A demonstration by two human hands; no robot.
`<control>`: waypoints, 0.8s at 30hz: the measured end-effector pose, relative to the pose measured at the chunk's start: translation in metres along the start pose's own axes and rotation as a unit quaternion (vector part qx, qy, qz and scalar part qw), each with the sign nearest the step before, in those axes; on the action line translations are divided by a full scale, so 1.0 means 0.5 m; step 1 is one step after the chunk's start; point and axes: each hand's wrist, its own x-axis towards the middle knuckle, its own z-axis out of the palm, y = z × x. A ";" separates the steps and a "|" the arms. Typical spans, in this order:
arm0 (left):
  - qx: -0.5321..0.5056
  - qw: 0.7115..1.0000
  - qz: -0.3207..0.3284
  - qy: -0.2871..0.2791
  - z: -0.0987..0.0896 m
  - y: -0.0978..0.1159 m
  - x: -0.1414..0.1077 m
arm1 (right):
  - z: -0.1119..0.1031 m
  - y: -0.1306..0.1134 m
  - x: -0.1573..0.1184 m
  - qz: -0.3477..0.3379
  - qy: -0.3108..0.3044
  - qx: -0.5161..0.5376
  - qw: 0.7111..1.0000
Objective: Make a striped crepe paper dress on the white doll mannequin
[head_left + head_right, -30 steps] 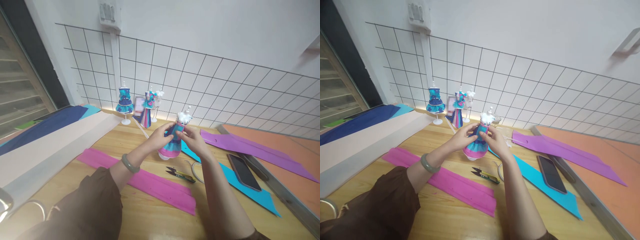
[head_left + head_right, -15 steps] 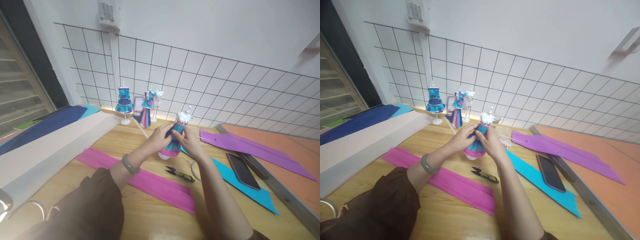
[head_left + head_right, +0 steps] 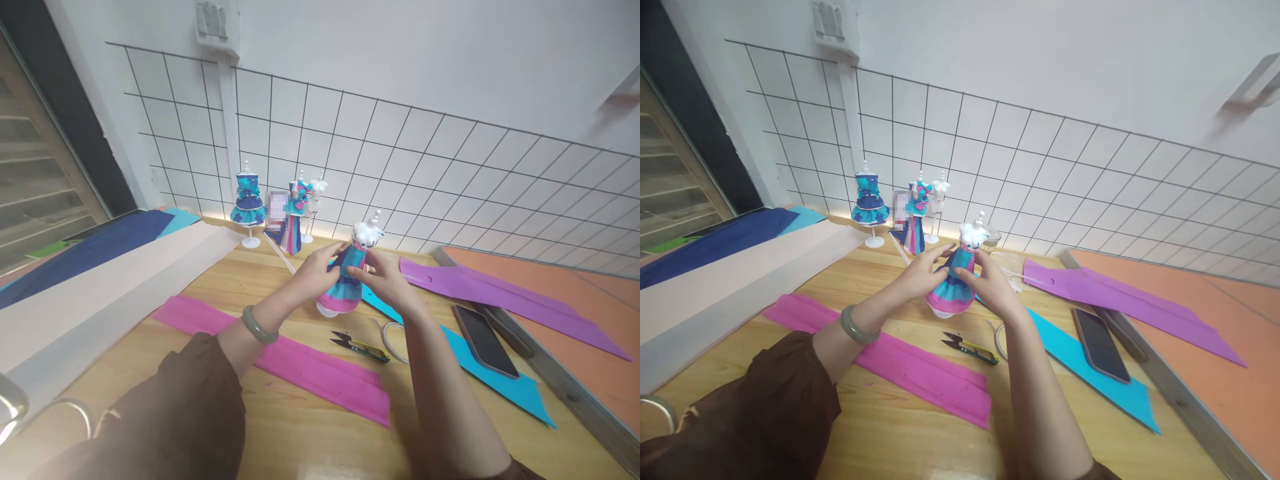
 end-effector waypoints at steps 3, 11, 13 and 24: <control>-0.021 1.000 -0.019 0.004 -0.003 -0.004 0.002 | -0.021 0.008 -0.003 0.006 0.001 -0.005 1.000; -0.002 0.999 -0.042 0.025 -0.005 -0.022 0.008 | -0.055 -0.009 -0.016 0.016 -0.004 -0.061 0.998; 0.046 0.998 -0.014 0.033 -0.003 -0.017 0.006 | -0.055 -0.009 -0.016 0.017 -0.003 -0.070 0.997; 0.288 0.954 0.081 0.028 0.023 0.024 -0.017 | -0.006 -0.033 -0.020 -0.033 -0.007 -0.183 0.983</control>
